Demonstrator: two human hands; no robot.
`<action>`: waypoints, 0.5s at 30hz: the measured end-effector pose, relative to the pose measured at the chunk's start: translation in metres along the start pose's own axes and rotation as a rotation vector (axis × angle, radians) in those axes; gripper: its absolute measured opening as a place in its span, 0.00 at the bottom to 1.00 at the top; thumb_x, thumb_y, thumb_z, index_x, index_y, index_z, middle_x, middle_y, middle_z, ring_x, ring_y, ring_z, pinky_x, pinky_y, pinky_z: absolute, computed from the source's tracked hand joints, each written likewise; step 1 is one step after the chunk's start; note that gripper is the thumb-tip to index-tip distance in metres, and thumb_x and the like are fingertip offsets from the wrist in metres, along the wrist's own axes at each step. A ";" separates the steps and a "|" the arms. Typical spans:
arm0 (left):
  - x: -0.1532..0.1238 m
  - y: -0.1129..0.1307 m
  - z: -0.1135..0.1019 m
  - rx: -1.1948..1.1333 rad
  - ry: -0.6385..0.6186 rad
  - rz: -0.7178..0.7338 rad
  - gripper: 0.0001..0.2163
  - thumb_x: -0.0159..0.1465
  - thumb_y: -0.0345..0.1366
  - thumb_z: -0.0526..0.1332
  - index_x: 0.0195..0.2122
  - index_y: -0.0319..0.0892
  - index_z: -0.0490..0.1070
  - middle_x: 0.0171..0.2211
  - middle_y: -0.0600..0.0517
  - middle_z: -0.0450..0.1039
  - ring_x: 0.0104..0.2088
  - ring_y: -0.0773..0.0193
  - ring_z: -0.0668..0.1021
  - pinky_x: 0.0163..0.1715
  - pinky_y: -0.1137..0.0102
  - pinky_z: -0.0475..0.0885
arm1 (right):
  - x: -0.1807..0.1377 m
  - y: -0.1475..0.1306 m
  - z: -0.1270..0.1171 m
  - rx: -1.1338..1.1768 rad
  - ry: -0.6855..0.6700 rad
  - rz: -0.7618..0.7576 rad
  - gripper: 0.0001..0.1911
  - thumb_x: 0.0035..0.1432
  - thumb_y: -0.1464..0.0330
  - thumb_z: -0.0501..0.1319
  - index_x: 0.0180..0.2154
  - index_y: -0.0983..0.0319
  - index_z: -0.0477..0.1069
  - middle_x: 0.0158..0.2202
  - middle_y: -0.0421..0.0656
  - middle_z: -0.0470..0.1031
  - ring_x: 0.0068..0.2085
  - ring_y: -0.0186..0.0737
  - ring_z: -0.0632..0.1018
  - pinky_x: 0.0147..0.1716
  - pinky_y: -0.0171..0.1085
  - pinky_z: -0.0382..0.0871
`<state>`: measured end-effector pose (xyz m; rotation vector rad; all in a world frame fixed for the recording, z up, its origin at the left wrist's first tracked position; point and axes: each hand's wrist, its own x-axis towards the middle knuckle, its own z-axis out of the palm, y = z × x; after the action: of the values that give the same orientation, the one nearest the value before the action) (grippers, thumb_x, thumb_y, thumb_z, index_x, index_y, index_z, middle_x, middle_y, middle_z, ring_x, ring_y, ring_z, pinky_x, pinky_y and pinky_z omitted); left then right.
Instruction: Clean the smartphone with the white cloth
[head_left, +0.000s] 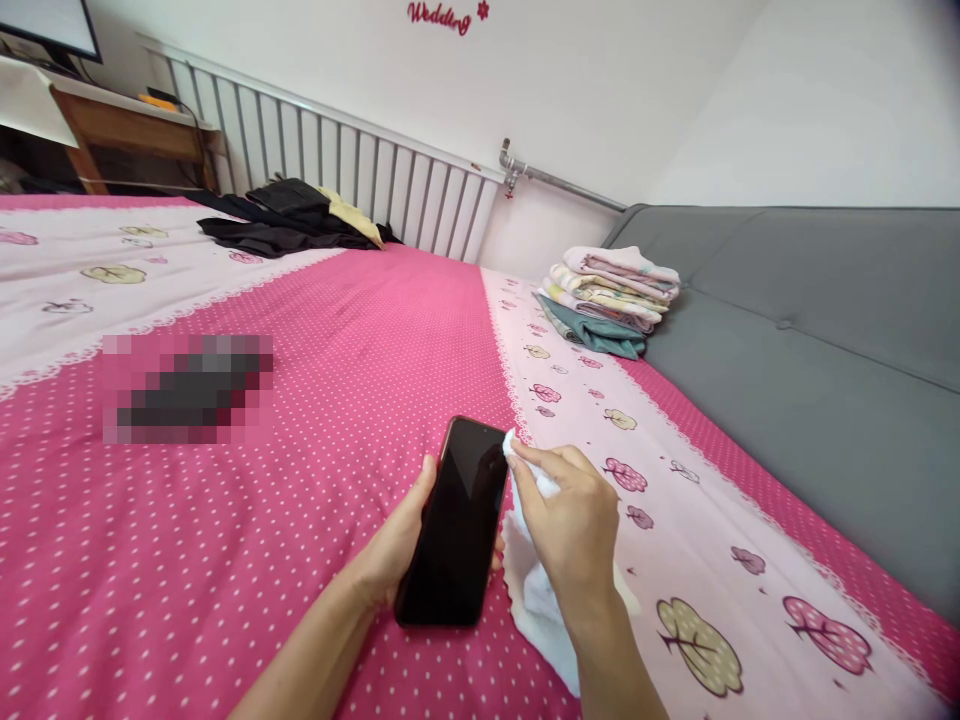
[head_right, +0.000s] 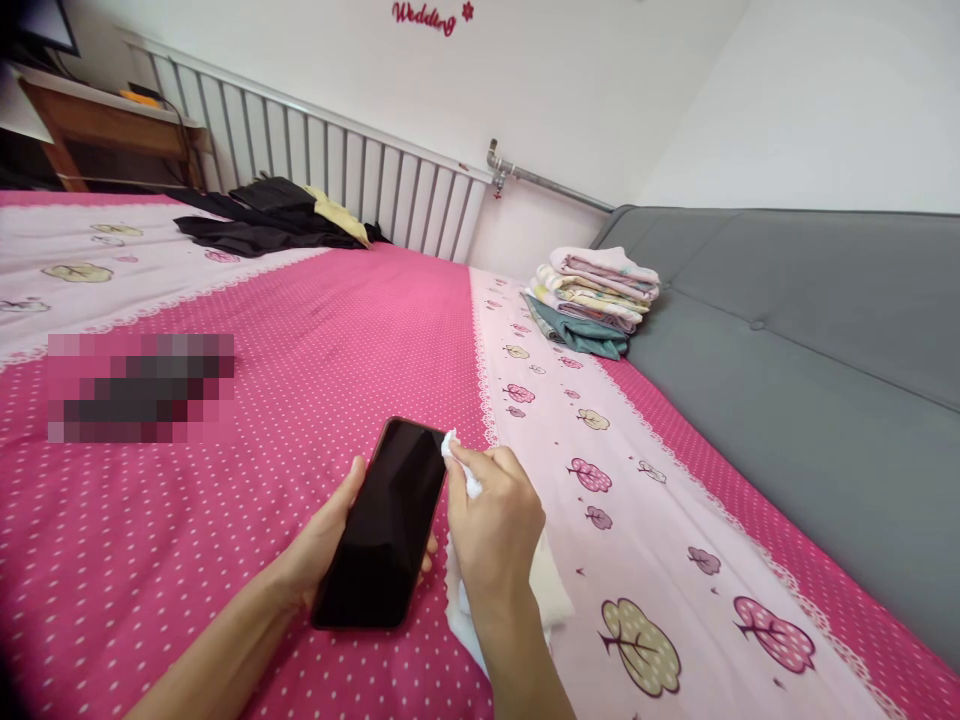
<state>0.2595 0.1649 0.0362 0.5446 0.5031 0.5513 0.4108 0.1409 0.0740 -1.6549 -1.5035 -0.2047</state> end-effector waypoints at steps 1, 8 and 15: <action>0.000 0.001 0.000 -0.012 -0.003 0.004 0.39 0.59 0.64 0.42 0.36 0.31 0.76 0.31 0.39 0.78 0.30 0.58 0.79 0.36 0.66 0.71 | 0.000 -0.001 0.000 0.003 -0.009 -0.004 0.08 0.56 0.67 0.63 0.37 0.57 0.79 0.28 0.40 0.75 0.29 0.36 0.75 0.29 0.34 0.65; 0.001 0.003 -0.008 -0.083 -0.074 0.045 0.38 0.60 0.63 0.41 0.40 0.32 0.75 0.34 0.37 0.78 0.32 0.55 0.80 0.38 0.64 0.72 | 0.000 -0.007 -0.004 0.029 -0.174 0.026 0.08 0.55 0.69 0.62 0.36 0.54 0.79 0.28 0.39 0.76 0.29 0.36 0.76 0.30 0.34 0.65; 0.001 0.005 -0.009 -0.110 -0.141 0.111 0.39 0.62 0.61 0.38 0.41 0.30 0.75 0.33 0.36 0.78 0.32 0.55 0.80 0.38 0.64 0.72 | -0.002 -0.011 -0.006 -0.001 -0.308 0.069 0.07 0.54 0.67 0.63 0.35 0.52 0.79 0.30 0.38 0.76 0.32 0.37 0.77 0.31 0.34 0.66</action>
<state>0.2533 0.1726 0.0318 0.5041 0.3076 0.6378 0.4034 0.1345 0.0818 -1.7964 -1.6669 0.0921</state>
